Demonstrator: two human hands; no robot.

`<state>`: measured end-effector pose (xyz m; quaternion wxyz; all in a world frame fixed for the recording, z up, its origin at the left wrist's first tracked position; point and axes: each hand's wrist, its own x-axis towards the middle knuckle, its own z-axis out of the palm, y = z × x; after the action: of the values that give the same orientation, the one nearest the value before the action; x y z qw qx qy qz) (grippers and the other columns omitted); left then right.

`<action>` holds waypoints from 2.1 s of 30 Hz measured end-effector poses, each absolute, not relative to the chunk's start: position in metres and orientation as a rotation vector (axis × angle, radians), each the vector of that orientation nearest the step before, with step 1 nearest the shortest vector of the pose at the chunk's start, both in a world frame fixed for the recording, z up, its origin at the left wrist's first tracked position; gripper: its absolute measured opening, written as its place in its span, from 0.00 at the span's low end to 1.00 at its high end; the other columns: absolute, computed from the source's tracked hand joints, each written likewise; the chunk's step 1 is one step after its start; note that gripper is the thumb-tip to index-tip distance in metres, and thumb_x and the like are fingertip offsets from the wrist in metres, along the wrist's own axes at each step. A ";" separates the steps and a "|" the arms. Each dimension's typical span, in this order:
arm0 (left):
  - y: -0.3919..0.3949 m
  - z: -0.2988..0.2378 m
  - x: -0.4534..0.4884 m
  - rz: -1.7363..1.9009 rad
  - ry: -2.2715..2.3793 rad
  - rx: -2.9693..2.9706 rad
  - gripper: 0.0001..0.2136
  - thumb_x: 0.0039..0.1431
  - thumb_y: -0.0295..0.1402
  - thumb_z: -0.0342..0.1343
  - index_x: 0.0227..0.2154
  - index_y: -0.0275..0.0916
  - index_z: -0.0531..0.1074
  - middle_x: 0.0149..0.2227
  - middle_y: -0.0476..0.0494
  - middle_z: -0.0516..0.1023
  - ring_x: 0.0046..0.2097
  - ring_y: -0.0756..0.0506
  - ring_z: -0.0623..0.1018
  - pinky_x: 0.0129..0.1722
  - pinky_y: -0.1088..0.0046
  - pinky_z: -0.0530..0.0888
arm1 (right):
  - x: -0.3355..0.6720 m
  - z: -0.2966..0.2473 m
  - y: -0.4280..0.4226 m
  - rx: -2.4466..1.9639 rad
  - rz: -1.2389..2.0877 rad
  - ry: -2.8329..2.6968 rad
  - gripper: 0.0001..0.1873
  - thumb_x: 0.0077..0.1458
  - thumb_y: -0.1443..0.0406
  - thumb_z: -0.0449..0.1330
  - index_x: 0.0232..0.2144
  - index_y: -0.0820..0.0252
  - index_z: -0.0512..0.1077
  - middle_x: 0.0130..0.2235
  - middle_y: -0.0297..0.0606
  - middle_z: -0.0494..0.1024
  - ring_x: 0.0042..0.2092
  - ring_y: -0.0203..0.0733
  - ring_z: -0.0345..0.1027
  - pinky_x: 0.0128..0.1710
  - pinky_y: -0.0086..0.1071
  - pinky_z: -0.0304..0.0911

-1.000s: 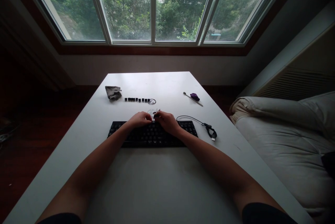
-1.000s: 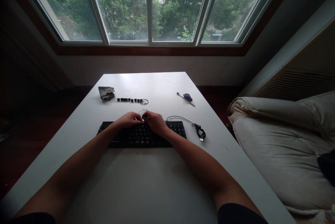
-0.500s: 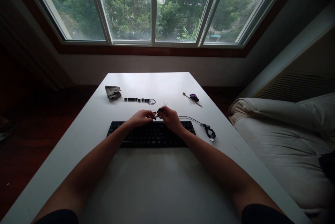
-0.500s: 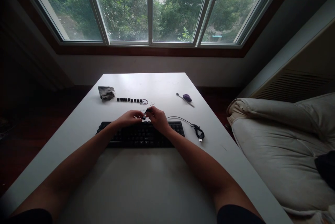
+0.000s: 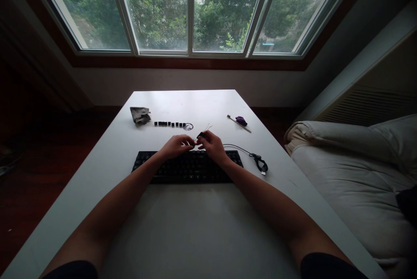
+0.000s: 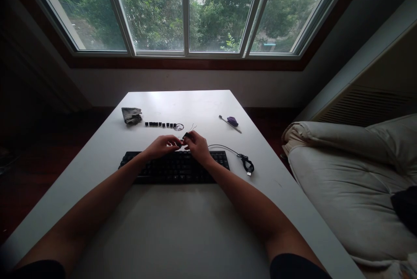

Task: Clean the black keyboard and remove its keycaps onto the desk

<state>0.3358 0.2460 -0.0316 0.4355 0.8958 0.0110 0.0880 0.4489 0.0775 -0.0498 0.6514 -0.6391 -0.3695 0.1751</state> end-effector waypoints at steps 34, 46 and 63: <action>0.244 -0.034 0.334 0.671 -0.371 2.949 0.11 0.67 0.33 0.49 0.47 0.44 0.74 0.43 0.41 0.73 0.42 0.45 0.72 0.45 0.67 0.68 | 0.448 -0.052 0.078 -1.420 0.412 -0.649 0.16 0.56 0.52 0.61 0.35 0.58 0.67 0.32 0.36 0.76 0.33 0.42 0.77 0.28 0.32 0.75; 0.240 -0.032 0.335 0.590 -0.397 2.888 0.09 0.66 0.31 0.50 0.44 0.42 0.75 0.43 0.41 0.73 0.43 0.45 0.73 0.44 0.68 0.69 | 0.451 -0.055 0.079 -1.456 0.444 -0.686 0.15 0.56 0.53 0.61 0.36 0.58 0.67 0.30 0.35 0.77 0.32 0.40 0.76 0.27 0.31 0.75; 0.247 -0.020 0.337 0.681 0.049 2.709 0.06 0.61 0.32 0.56 0.41 0.42 0.73 0.42 0.44 0.76 0.41 0.45 0.75 0.39 0.69 0.70 | 0.475 -0.036 0.071 -1.372 0.461 -0.492 0.15 0.54 0.56 0.64 0.35 0.59 0.67 0.28 0.36 0.76 0.29 0.41 0.75 0.26 0.33 0.74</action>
<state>0.3373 0.2470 -0.0197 0.1728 0.9551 0.0172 0.2402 0.4750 0.0707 -0.0360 0.7218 -0.6213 -0.2226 0.2087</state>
